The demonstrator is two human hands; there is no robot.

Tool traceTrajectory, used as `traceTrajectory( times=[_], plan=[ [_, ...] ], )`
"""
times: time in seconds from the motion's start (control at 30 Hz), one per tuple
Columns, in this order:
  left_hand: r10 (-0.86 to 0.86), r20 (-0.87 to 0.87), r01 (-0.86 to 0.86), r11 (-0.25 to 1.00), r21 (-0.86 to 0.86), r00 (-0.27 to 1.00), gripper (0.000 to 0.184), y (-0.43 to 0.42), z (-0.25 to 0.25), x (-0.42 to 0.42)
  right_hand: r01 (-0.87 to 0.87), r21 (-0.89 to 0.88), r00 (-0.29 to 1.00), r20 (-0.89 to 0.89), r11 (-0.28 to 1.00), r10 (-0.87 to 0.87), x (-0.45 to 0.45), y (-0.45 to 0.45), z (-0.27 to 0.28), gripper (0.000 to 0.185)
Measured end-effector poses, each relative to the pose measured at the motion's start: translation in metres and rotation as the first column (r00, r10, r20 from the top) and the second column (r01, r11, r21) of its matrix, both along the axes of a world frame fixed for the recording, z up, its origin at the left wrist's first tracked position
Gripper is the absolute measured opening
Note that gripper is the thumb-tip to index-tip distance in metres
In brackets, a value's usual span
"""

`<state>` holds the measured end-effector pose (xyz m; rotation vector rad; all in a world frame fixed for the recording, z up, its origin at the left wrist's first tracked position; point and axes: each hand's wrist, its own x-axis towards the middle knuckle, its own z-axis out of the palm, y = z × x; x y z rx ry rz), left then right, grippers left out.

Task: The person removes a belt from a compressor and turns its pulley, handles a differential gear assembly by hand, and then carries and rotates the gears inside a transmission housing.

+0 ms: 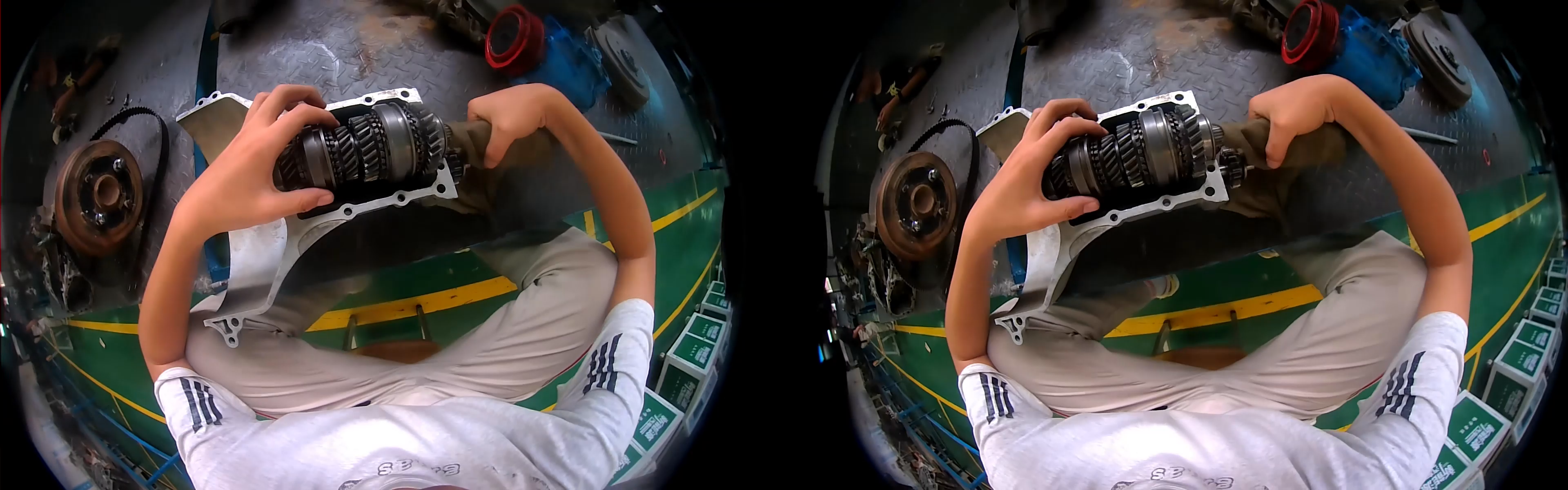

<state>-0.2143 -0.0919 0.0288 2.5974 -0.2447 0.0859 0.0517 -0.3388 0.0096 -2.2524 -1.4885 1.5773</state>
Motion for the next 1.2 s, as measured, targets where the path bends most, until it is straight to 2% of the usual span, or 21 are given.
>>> traceTrajectory(
  times=[0.07,0.1,0.13,0.17,0.23,0.27,0.3,0.33,0.37,0.4,0.43,0.47,0.5,0.57,0.7,0.8,0.87,0.97,1.13,1.2],
  plan=[
    [0.012,-0.007,-0.012,1.0,-0.009,1.0,0.074,-0.002,-0.001,-0.002,0.048,0.093,0.999,-0.009,0.995,-0.048,-0.001,-0.006,-0.005,0.036],
    [0.015,0.025,-0.017,0.998,0.069,1.0,0.074,-0.002,-0.001,-0.002,0.049,0.093,0.999,-0.01,0.994,-0.048,-0.003,-0.007,-0.006,0.036],
    [0.015,0.058,-0.024,0.989,0.146,0.998,0.075,-0.003,-0.001,-0.001,0.03,0.144,0.996,0.08,0.989,-0.042,-0.006,-0.009,-0.007,0.035],
    [0.014,0.059,-0.022,0.989,0.148,0.998,0.075,-0.004,0.0,-0.001,0.008,0.193,0.985,0.168,0.981,-0.041,-0.009,-0.011,-0.007,0.034],
    [-0.009,0.081,-0.012,0.968,0.249,0.997,0.074,-0.004,-0.001,-0.001,0.014,0.263,0.98,0.189,0.965,-0.066,-0.015,-0.017,-0.009,0.031],
    [-0.011,0.076,-0.009,0.968,0.252,0.997,0.074,-0.001,-0.002,0.0,0.014,0.329,0.974,0.209,0.944,-0.087,-0.017,-0.019,-0.011,0.029],
    [-0.012,0.038,0.006,0.988,0.157,0.999,0.074,0.004,-0.004,0.001,0.015,0.332,0.976,0.202,0.943,-0.086,-0.018,-0.021,-0.015,0.029],
    [-0.016,-0.003,0.016,0.998,0.06,1.0,0.075,0.007,-0.005,0.001,-0.002,0.407,0.962,0.25,0.913,-0.11,-0.019,-0.023,-0.02,0.025],
    [-0.015,-0.011,0.016,0.998,0.06,1.0,0.075,0.005,-0.005,0.0,-0.022,0.477,0.946,0.295,0.878,-0.137,-0.02,-0.026,-0.026,0.022],
    [0.038,-0.052,-0.035,0.998,0.051,0.998,0.075,0.002,-0.003,-0.001,-0.019,0.476,0.949,0.286,0.879,-0.135,-0.024,-0.028,-0.03,0.022],
    [0.088,-0.088,-0.084,0.995,0.044,0.992,0.076,-0.001,-0.001,-0.002,-0.056,0.545,0.911,0.371,0.836,-0.181,-0.028,-0.031,-0.034,0.021],
    [0.086,-0.088,-0.083,0.996,0.046,0.992,0.076,-0.001,-0.001,-0.002,-0.103,0.607,0.861,0.451,0.788,-0.235,-0.03,-0.033,-0.036,0.021],
    [0.07,-0.061,-0.065,0.995,0.078,0.996,0.076,-0.001,-0.002,-0.002,-0.1,0.608,0.86,0.451,0.788,-0.238,-0.031,-0.035,-0.041,0.021],
    [0.054,-0.034,-0.05,0.993,0.11,0.998,0.077,0.001,-0.002,0.0,-0.246,0.63,0.728,0.622,0.736,-0.289,-0.032,-0.039,-0.052,0.023],
    [0.069,-0.065,-0.062,0.993,0.105,0.995,0.076,0.001,-0.001,-0.002,-0.228,0.611,0.705,0.64,0.758,-0.304,-0.03,-0.039,-0.057,0.025],
    [0.094,-0.089,-0.084,0.991,0.104,0.992,0.075,-0.002,0.001,-0.001,-0.215,0.606,0.773,0.585,0.766,-0.246,-0.03,-0.034,-0.039,0.02],
    [0.106,-0.101,-0.096,0.99,0.101,0.989,0.074,-0.001,0.0,-0.002,-0.014,0.489,0.895,0.395,0.872,-0.207,-0.032,-0.028,-0.022,0.017],
    [0.044,-0.052,-0.037,0.992,0.124,0.998,0.073,0.002,-0.002,-0.001,0.04,0.421,0.939,0.295,0.906,-0.178,-0.028,-0.023,-0.016,0.016],
    [0.044,-0.045,-0.038,0.991,0.126,0.998,0.074,0.003,-0.003,-0.002,0.033,0.303,0.968,0.228,0.952,-0.106,-0.016,-0.015,-0.01,0.021],
    [0.045,-0.044,-0.04,0.992,0.117,0.998,0.075,0.003,-0.004,-0.002,-0.009,0.195,0.98,0.197,0.981,-0.03,-0.008,-0.011,-0.009,0.028]
  ],
)
